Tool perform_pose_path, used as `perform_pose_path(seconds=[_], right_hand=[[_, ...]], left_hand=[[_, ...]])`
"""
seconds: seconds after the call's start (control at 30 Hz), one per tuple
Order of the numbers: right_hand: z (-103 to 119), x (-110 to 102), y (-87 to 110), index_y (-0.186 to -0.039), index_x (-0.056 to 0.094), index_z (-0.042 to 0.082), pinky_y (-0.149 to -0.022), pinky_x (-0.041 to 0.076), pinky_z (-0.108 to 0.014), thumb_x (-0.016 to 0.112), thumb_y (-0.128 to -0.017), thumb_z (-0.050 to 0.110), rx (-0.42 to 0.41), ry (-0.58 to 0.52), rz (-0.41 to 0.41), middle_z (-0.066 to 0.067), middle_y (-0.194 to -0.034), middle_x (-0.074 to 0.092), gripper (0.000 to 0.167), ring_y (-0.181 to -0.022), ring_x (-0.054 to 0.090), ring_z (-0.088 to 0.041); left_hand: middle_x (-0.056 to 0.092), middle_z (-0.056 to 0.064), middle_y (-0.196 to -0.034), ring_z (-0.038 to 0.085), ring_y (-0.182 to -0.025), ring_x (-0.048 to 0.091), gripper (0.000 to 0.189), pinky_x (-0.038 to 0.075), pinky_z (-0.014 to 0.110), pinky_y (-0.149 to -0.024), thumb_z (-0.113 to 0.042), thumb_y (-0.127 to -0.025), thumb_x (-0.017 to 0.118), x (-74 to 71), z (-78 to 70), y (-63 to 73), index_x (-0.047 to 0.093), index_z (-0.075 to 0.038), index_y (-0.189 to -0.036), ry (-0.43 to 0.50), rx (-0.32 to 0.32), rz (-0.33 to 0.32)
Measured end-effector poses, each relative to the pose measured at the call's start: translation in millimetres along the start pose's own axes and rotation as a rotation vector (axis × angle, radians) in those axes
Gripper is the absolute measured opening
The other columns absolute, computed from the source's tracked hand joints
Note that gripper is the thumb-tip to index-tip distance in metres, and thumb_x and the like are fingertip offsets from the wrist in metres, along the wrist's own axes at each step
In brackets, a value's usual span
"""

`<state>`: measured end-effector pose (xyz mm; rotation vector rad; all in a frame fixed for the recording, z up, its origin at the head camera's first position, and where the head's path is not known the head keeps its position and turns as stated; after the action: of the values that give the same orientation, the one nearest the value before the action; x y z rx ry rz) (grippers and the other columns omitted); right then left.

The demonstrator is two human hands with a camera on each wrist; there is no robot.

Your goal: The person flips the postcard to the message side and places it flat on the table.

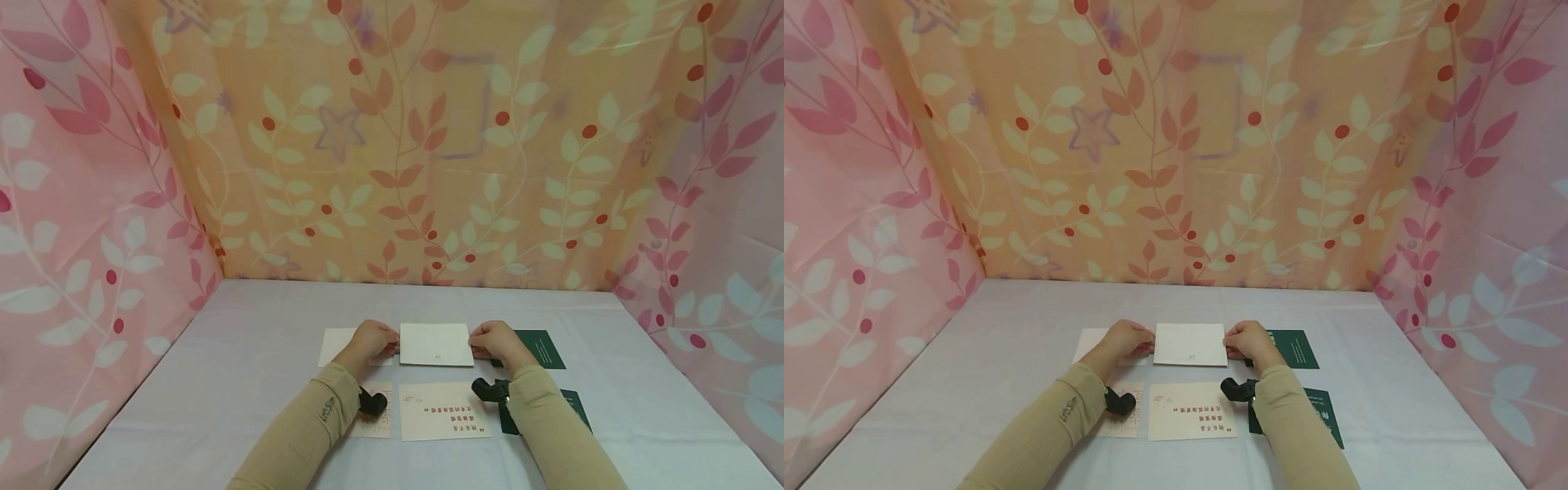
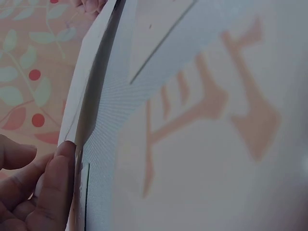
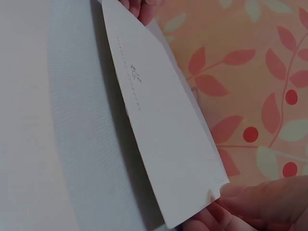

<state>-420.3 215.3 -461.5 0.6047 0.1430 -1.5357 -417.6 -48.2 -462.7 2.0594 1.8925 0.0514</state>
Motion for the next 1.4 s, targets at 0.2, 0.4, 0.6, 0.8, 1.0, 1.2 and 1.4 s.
perform_pose_path(seconds=[0.2,0.4,0.6,0.8,1.0,1.2,1.4], right_hand=[[-2.7,-0.3,-1.5,-0.092,0.064,-0.001,-0.062,0.054,-0.027,0.063,-0.085,0.005,0.042,0.013,0.008,-0.011,-0.082,0.062,0.010,-0.066,0.060,-0.016],[-2.7,0.4,-2.2,-0.092,0.063,-0.002,-0.063,0.054,-0.027,0.063,-0.085,0.005,0.054,0.005,0.015,-0.010,-0.081,0.063,0.010,-0.066,0.060,-0.016],[-4.3,0.7,-1.9,-0.092,0.064,-0.001,-0.062,0.054,-0.027,0.063,-0.085,0.007,0.058,0.020,0.010,-0.011,-0.081,0.063,0.011,-0.066,0.061,-0.017],[-3.9,1.7,-0.8,-0.092,0.065,-0.002,-0.061,0.054,-0.027,0.064,-0.084,0.006,0.049,0.027,0.021,-0.010,-0.079,0.064,0.012,-0.065,0.061,-0.015],[-3.3,2.1,0.1,-0.092,0.065,-0.002,-0.060,0.053,-0.026,0.064,-0.084,0.006,0.058,0.025,0.020,-0.009,-0.078,0.064,0.012,-0.064,0.060,-0.014],[-1.1,2.4,4.2,-0.091,0.066,-0.001,-0.061,0.053,-0.024,0.063,-0.084,0.005,0.072,0.009,0.032,-0.009,-0.078,0.064,0.010,-0.064,0.060,-0.014],[0.7,2.1,5.5,-0.091,0.065,-0.002,-0.062,0.054,-0.025,0.062,-0.085,0.005,0.058,0.005,0.036,-0.010,-0.078,0.064,0.010,-0.065,0.061,-0.014]], left_hand=[[0.068,0.011,-0.074,0.014,-0.063,0.065,0.014,0.053,0.024,-0.059,-0.006,-0.087,0.058,0.4,-1.1,1.9,0.066,0.004,-0.090,-0.032,0.003,0.009],[0.068,0.012,-0.076,0.014,-0.064,0.065,0.014,0.053,0.024,-0.058,-0.007,-0.087,0.057,0.0,-1.1,1.0,0.066,0.004,-0.088,-0.046,-0.012,0.001],[0.067,0.010,-0.073,0.014,-0.064,0.065,0.014,0.053,0.024,-0.058,-0.008,-0.088,0.057,-0.6,-0.7,0.5,0.065,0.003,-0.088,-0.044,-0.017,0.001],[0.067,0.010,-0.073,0.014,-0.064,0.065,0.012,0.053,0.022,-0.056,-0.007,-0.086,0.057,-1.8,-0.7,0.2,0.065,0.003,-0.087,-0.032,-0.012,0.002],[0.068,0.012,-0.076,0.016,-0.065,0.066,0.011,0.053,0.023,-0.057,-0.006,-0.084,0.060,-2.8,-0.4,-0.1,0.065,0.002,-0.087,-0.037,-0.022,-0.010],[0.067,0.010,-0.076,0.015,-0.065,0.066,0.011,0.052,0.022,-0.055,-0.008,-0.085,0.060,-3.5,1.2,0.3,0.064,0.001,-0.090,-0.051,-0.045,-0.021],[0.068,0.010,-0.076,0.016,-0.065,0.066,0.013,0.052,0.023,-0.055,-0.011,-0.087,0.058,-4.4,0.1,2.8,0.063,0.001,-0.091,-0.044,-0.045,-0.015]])
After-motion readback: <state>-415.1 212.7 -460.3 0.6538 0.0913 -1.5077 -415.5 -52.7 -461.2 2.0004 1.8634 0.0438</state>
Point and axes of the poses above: each hand's wrist, its own y-axis away from the middle knuckle, its own x-axis out of the palm, z = x × y, the point moved 8 cm from there along -y, towards the middle knuckle
